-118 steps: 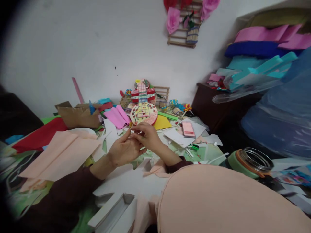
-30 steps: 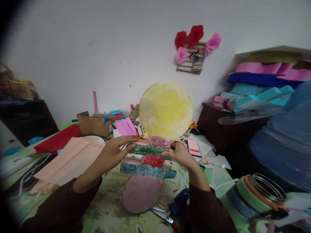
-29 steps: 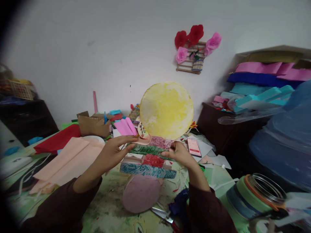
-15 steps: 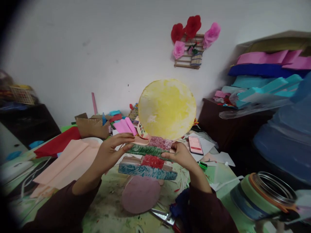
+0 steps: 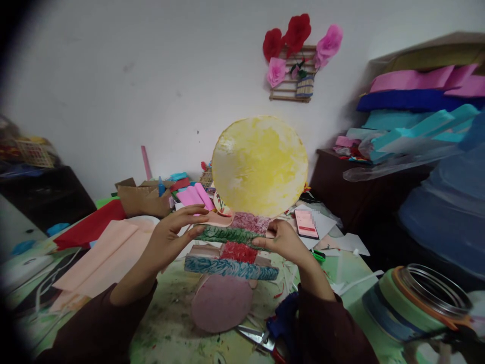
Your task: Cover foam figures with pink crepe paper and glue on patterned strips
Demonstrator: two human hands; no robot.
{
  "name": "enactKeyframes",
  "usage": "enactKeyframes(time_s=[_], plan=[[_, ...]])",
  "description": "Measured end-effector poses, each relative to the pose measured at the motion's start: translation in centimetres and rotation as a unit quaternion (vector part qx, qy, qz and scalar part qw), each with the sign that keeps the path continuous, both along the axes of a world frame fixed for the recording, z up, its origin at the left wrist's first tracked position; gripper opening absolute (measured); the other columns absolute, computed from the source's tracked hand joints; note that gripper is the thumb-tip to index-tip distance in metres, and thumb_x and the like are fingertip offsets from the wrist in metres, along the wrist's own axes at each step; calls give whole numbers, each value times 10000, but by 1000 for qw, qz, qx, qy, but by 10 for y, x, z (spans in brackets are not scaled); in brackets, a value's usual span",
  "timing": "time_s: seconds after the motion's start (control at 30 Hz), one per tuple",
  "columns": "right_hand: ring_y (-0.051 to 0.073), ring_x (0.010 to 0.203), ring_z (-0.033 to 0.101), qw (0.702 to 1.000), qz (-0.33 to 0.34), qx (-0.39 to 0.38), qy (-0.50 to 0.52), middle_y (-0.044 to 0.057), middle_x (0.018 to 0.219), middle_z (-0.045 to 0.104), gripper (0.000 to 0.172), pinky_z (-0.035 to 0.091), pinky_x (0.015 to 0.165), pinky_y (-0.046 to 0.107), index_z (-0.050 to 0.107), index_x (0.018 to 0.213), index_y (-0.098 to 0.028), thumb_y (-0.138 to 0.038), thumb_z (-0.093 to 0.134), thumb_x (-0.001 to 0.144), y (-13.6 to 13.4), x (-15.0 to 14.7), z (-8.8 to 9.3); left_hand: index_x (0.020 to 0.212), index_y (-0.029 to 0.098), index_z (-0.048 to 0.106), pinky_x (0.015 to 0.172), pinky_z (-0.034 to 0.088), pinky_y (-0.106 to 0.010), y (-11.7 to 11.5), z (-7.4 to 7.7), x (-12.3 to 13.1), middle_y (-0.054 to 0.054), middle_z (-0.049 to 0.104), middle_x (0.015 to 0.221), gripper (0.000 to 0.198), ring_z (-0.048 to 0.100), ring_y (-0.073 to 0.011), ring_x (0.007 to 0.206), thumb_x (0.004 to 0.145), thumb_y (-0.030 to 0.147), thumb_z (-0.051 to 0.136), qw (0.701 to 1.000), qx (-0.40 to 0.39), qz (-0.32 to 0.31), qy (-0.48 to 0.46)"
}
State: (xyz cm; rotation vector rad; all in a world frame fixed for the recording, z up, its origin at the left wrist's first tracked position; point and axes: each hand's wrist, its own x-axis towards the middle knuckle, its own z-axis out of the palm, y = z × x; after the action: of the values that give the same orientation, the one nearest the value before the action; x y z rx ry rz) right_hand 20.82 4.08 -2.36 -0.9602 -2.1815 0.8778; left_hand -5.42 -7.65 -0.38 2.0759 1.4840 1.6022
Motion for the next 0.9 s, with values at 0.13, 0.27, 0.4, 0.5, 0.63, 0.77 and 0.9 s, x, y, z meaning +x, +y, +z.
enactKeyframes(time_s=[0.13, 0.27, 0.4, 0.5, 0.63, 0.77, 0.9], plan=[[99, 558, 272, 1000, -5, -8, 9, -38, 552, 301, 539, 216, 493, 242, 394, 549, -202, -632, 715, 600, 4, 3, -4, 1050, 282, 734, 918, 540, -380, 1, 0, 0, -68, 656, 1233, 240, 600, -233, 1159, 850, 383, 647, 999, -42, -19, -22], [103, 567, 293, 999, 4, -18, 28, -36, 561, 338, 517, 250, 508, 241, 437, 569, -193, -623, 723, 592, 7, 5, -5, 1103, 287, 717, 993, 492, -416, 3, 0, -3, -75, 651, 1230, 293, 597, -236, 1157, 841, 402, 657, 996, -74, -40, -31], [113, 571, 326, 999, 14, -19, 36, -26, 576, 389, 480, 271, 518, 247, 472, 587, -191, -594, 731, 604, 6, 6, -3, 1153, 303, 695, 1031, 454, -439, 5, -4, -7, -85, 609, 1283, 332, 559, -251, 1205, 843, 413, 656, 994, -83, -61, -37], [107, 556, 306, 999, 5, -10, 34, -36, 556, 353, 483, 266, 518, 250, 432, 559, -200, -571, 736, 607, 4, 7, 0, 1172, 313, 684, 1050, 433, -448, 6, -6, -9, -83, 591, 1303, 355, 536, -260, 1232, 834, 419, 665, 994, -78, -62, -39], [88, 550, 241, 1000, -5, -16, 19, -56, 545, 258, 555, 198, 497, 239, 349, 537, -212, -631, 710, 585, 3, 7, 0, 1153, 305, 697, 1056, 420, -447, 6, -6, -8, -81, 607, 1283, 332, 548, -261, 1213, 846, 423, 649, 995, -86, -47, -30], [86, 560, 222, 1000, -4, -6, 6, -58, 560, 246, 568, 178, 500, 238, 340, 546, -212, -644, 706, 598, 6, 8, -3, 1140, 314, 703, 1048, 424, -448, 6, -5, -7, -70, 613, 1284, 314, 551, -262, 1209, 858, 431, 631, 995, -92, -40, -15], [103, 582, 301, 1000, 20, -4, 19, -38, 593, 361, 474, 258, 526, 240, 459, 600, -186, -588, 704, 652, 8, 6, -6, 1135, 309, 707, 1046, 427, -471, 11, -7, -9, -78, 604, 1297, 320, 547, -273, 1216, 859, 445, 621, 995, -89, -31, -15]])
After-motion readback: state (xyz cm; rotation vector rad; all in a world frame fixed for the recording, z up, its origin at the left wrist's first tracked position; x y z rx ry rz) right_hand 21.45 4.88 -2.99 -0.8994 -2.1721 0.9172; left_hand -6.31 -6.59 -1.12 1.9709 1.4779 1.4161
